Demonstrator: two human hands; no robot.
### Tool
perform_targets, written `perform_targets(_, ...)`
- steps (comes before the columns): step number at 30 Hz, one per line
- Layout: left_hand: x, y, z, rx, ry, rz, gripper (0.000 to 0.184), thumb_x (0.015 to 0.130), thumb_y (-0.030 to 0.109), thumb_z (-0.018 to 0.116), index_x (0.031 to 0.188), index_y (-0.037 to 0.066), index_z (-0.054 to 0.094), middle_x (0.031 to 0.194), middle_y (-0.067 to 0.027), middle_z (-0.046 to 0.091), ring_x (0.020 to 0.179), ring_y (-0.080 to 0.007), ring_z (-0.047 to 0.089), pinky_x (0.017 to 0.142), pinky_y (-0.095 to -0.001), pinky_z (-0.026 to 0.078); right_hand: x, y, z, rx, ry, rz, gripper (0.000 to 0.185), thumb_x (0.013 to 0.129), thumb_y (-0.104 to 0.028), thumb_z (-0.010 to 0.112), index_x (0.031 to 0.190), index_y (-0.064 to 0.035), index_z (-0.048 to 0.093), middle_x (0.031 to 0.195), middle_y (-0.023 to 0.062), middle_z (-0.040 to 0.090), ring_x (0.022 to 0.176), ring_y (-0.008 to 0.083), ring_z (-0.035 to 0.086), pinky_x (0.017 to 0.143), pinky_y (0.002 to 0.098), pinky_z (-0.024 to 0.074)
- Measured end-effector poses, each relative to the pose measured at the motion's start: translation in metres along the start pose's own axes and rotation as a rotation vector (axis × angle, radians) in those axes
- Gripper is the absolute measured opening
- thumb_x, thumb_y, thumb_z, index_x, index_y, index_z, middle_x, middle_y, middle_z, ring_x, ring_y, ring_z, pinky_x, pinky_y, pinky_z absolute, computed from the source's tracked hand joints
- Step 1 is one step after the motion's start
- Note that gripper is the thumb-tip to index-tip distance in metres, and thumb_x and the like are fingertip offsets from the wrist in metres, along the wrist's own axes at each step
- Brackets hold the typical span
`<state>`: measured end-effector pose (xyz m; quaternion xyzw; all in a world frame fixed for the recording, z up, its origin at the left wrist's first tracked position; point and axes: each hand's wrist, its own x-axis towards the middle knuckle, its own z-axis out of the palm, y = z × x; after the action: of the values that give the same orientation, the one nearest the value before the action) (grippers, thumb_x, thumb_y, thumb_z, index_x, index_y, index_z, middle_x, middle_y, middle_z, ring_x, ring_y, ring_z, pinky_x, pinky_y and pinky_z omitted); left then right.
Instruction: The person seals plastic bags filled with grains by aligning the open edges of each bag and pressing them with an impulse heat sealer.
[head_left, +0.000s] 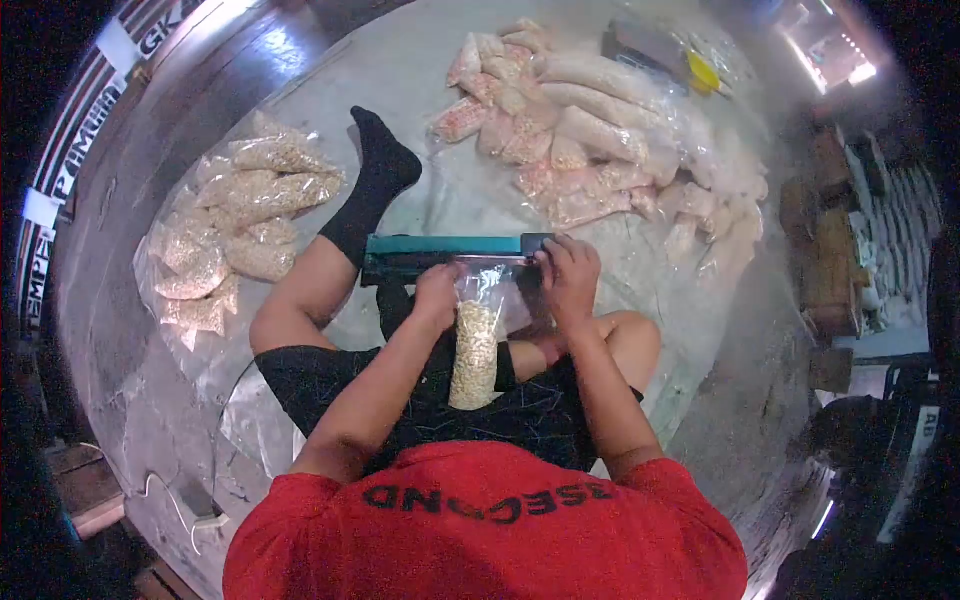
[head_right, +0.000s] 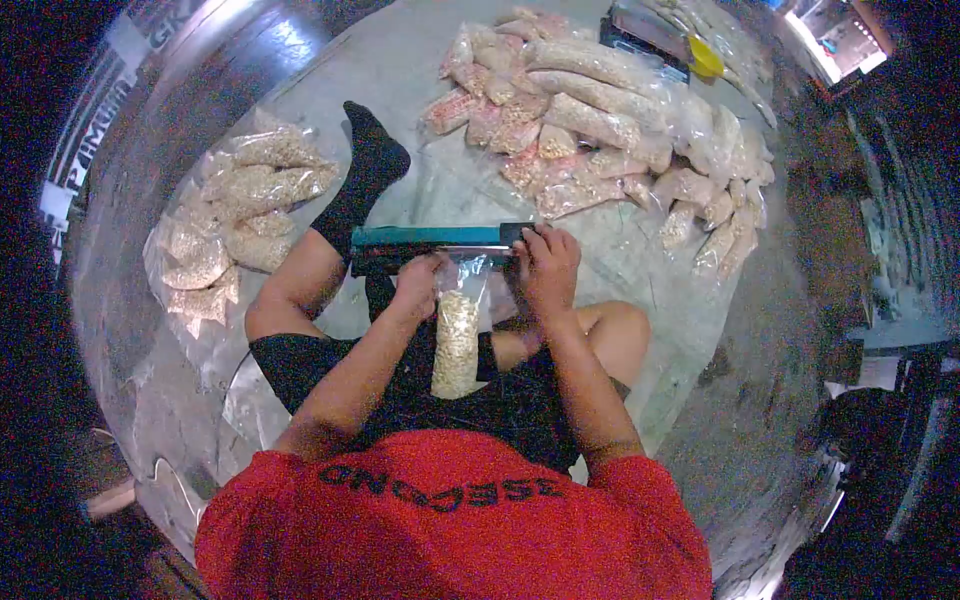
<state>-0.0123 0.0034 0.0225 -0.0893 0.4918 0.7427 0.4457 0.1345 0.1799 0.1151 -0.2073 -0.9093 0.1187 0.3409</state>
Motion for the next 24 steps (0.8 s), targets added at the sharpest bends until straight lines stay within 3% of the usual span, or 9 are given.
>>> perform_targets(5,-0.003,-0.007,0.004,-0.056,0.044,0.017,0.011,0.096,0.012,0.060,0.095,0.003,0.066,0.087,-0.0090,0.068,0.074,-0.0215,0.065,0.069,-0.0364,0.056,-0.009,0.009,0.012,0.017,-0.055,0.064,0.023,0.085,-0.018,0.075,0.106,-0.0068,0.073,0.114,0.0137,0.069,0.102,0.0355,0.061,0.090,0.0448,0.0500)
perform_targets(13,-0.007,-0.007,0.008,-0.056,0.109,0.007,0.014,0.097,0.015,0.064,0.099,0.002,0.067,0.088,-0.0074,0.068,0.075,-0.0198,0.065,0.073,-0.0340,0.055,-0.010,0.015,0.018,-0.140,-0.156,0.040,0.020,0.085,-0.020,0.075,0.103,-0.0110,0.074,0.110,0.0096,0.072,0.092,0.0323,0.064,0.080,0.0414,0.0538)
perform_targets(24,-0.007,-0.008,0.004,0.111,0.170,0.036,0.019,0.095,0.020,0.069,0.097,0.002,0.069,0.090,-0.0065,0.070,0.085,-0.0166,0.065,0.080,-0.0305,0.052,-0.019,0.028,0.036,-0.180,-0.113,-0.003,0.025,0.081,-0.019,0.080,0.104,-0.0125,0.075,0.109,0.0073,0.072,0.096,0.0283,0.066,0.082,0.0398,0.0502)
